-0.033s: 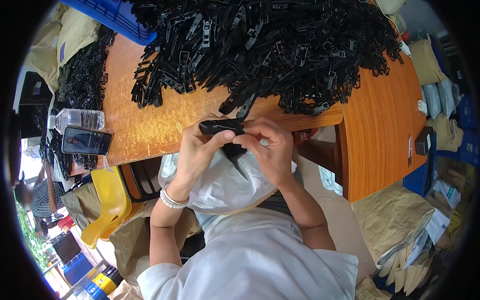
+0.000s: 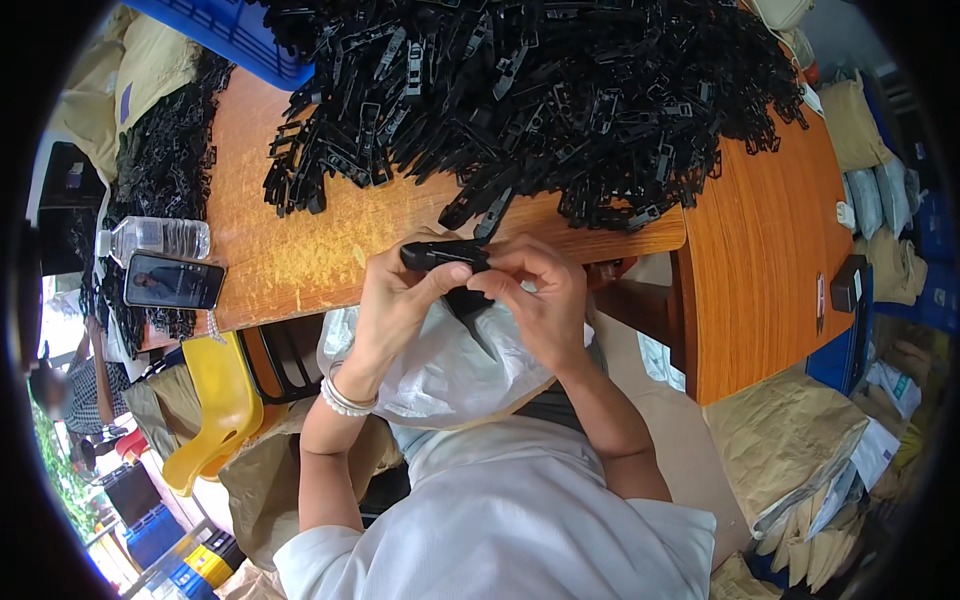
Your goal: Assembling small black plastic components by hand at a workbench.
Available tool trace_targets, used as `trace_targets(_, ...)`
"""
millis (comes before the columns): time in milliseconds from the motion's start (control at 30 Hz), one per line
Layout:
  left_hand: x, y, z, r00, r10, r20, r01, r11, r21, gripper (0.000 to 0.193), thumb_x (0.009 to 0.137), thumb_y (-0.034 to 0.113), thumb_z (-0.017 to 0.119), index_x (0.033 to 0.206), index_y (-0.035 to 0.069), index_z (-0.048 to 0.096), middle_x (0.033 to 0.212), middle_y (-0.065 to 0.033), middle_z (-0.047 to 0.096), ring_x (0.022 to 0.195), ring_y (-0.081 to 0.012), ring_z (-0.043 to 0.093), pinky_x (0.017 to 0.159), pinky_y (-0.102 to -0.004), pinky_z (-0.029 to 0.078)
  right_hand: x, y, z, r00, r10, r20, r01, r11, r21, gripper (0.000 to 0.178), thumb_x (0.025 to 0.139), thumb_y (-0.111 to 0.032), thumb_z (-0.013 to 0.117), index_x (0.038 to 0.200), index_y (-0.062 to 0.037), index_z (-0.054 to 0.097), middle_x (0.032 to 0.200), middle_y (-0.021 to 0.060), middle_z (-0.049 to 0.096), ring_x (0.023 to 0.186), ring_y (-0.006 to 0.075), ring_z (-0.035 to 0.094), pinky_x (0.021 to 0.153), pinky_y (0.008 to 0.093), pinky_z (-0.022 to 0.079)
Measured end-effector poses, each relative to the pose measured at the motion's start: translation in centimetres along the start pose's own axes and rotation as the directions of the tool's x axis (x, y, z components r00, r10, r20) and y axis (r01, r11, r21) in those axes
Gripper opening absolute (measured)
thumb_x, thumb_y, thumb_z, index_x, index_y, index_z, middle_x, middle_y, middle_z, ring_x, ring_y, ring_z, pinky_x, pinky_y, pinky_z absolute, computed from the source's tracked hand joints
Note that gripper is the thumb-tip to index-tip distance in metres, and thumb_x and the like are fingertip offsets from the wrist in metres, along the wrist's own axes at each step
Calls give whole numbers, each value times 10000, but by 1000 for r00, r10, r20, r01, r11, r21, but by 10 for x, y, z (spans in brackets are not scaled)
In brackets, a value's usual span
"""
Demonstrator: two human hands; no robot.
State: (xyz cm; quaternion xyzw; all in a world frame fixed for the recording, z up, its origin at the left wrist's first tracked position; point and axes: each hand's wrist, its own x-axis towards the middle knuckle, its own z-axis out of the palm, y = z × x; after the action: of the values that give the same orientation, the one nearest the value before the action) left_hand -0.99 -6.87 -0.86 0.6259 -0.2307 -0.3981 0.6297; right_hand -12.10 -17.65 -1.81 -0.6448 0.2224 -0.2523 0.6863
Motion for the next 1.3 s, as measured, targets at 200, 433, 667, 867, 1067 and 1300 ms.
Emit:
trace_targets(200, -1, 0, -3, 989, 140, 51, -143, 988, 63, 124, 787, 79, 642, 735, -22, 591, 695, -4, 556, 632, -59, 467, 549, -211, 364, 0, -10, 5, 965, 262, 16, -256, 925, 279, 244, 717, 80, 626, 957, 54, 595, 768, 30, 564, 694, 90, 553, 628, 204, 460)
trace_targets(433, 9, 9, -18, 970, 69, 235, -60, 997, -44, 144, 813, 113, 614, 777, -25, 592, 706, -18, 556, 644, -76, 475, 565, -213, 368, 0, -5, 10, 993, 110, 35, -114, 979, 169, 300, 744, 61, 600, 1041, 40, 561, 810, 56, 565, 683, 99, 568, 590, 194, 444)
trace_targets(667, 153, 47, -124, 685, 710, -164, -310, 488, 816, 162, 828, 114, 535, 868, -28, 602, 803, -157, 597, 686, -258, 587, 615, -333, 462, -4, -2, 0, 991, 130, -31, -121, 969, 213, 180, 799, -45, 559, 953, 46, 584, 775, 83, 566, 561, 111, 538, 482, 198, 378)
trace_targets(867, 230, 58, -162, 742, 668, -64, -6, 103, 995, 133, 748, 57, 513, 795, -11, 618, 865, -185, 600, 743, -330, 602, 644, -394, 485, -13, 2, 0, 975, 200, 92, -213, 964, 162, 159, 758, 63, 559, 915, 65, 576, 772, 71, 535, 570, 123, 570, 464, 195, 390)
trace_targets(1067, 246, 57, -156, 767, 641, -14, 112, -112, 987, 141, 715, 67, 512, 743, 6, 635, 955, -171, 599, 743, -330, 617, 644, -390, 504, -13, 9, 6, 974, 177, 145, -205, 956, 208, 175, 751, 85, 556, 925, 68, 562, 749, 71, 529, 560, 112, 557, 462, 193, 388)
trace_targets(1300, 232, 50, -164, 704, 710, -38, 83, -28, 996, 147, 769, 132, 497, 756, 34, 606, 928, -138, 576, 760, -335, 591, 617, -411, 472, -16, 5, 7, 976, 166, 139, -192, 961, 201, 164, 753, 78, 556, 916, 61, 561, 708, 67, 536, 546, 100, 547, 458, 193, 390)
